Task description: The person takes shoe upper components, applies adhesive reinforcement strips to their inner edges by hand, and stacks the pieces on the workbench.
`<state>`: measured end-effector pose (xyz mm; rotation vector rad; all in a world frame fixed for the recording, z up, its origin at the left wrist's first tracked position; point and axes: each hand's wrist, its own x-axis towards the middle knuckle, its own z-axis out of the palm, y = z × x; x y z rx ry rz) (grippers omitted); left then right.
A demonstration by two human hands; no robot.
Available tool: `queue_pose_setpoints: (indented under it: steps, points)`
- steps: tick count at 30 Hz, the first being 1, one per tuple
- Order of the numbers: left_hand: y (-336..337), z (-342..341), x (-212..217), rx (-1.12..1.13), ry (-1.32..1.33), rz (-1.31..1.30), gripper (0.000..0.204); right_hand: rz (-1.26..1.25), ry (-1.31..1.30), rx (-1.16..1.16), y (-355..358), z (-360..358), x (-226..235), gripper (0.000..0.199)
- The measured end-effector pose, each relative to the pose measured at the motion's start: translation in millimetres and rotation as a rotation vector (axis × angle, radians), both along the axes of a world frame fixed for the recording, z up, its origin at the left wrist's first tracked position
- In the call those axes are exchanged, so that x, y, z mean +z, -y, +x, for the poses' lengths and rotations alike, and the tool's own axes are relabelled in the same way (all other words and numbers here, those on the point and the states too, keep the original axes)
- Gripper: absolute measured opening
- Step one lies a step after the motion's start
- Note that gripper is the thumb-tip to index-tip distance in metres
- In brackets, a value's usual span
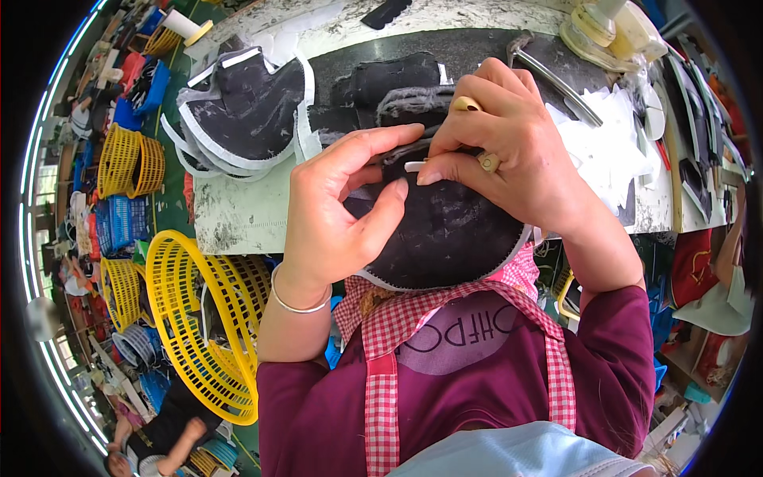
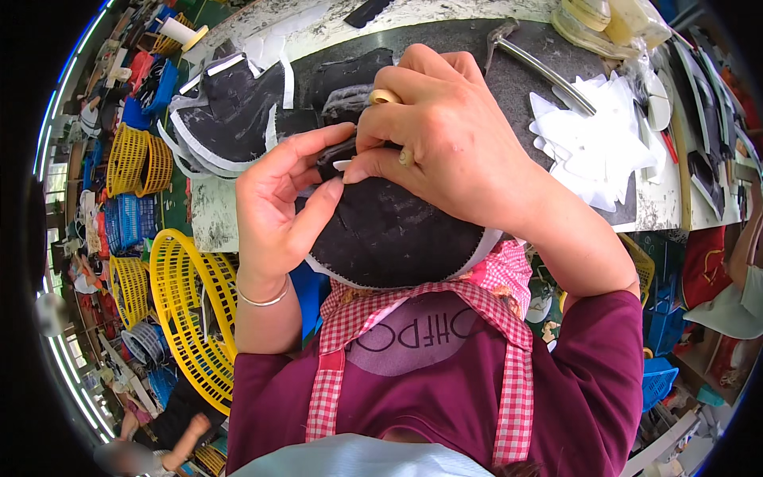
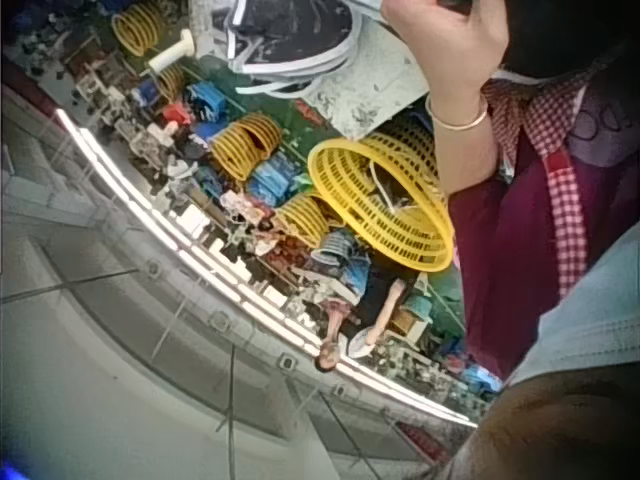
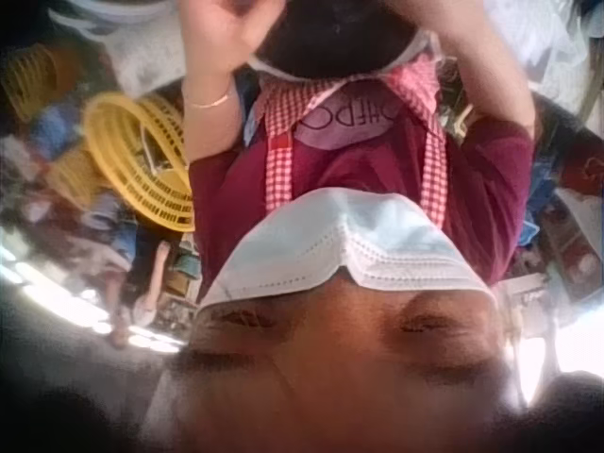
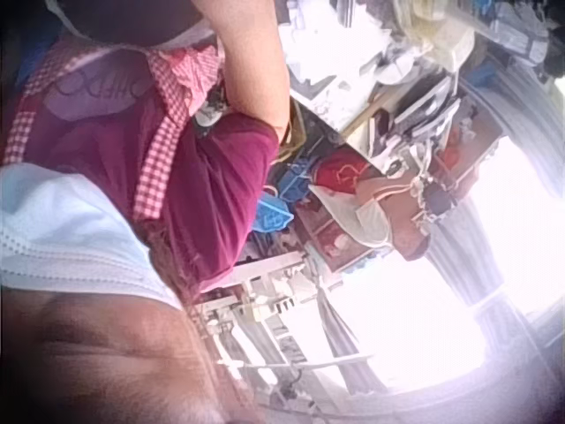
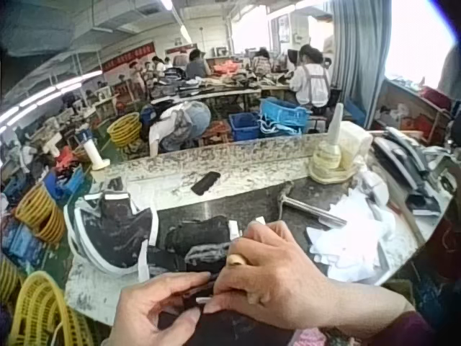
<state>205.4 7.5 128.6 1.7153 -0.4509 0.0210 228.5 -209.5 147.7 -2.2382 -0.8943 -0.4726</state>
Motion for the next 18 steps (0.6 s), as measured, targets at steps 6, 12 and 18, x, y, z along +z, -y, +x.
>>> queue_pose_setpoints:
  steps: [6,12,18]
  points:
    - [-1.0,-0.6,-3.1,-0.016,-0.051,-0.080,0.033,-0.068,0.034,-0.027,-7.1,4.3,-1.5,0.022]
    - [2.3,2.7,0.0,0.048,0.046,0.020,0.023,-0.063,-0.015,-0.120,5.0,-5.5,0.1,0.019]
    - [10.4,5.9,0.0,0.124,0.226,0.325,0.027,0.145,-0.105,-0.009,11.2,-11.9,-11.3,0.016]
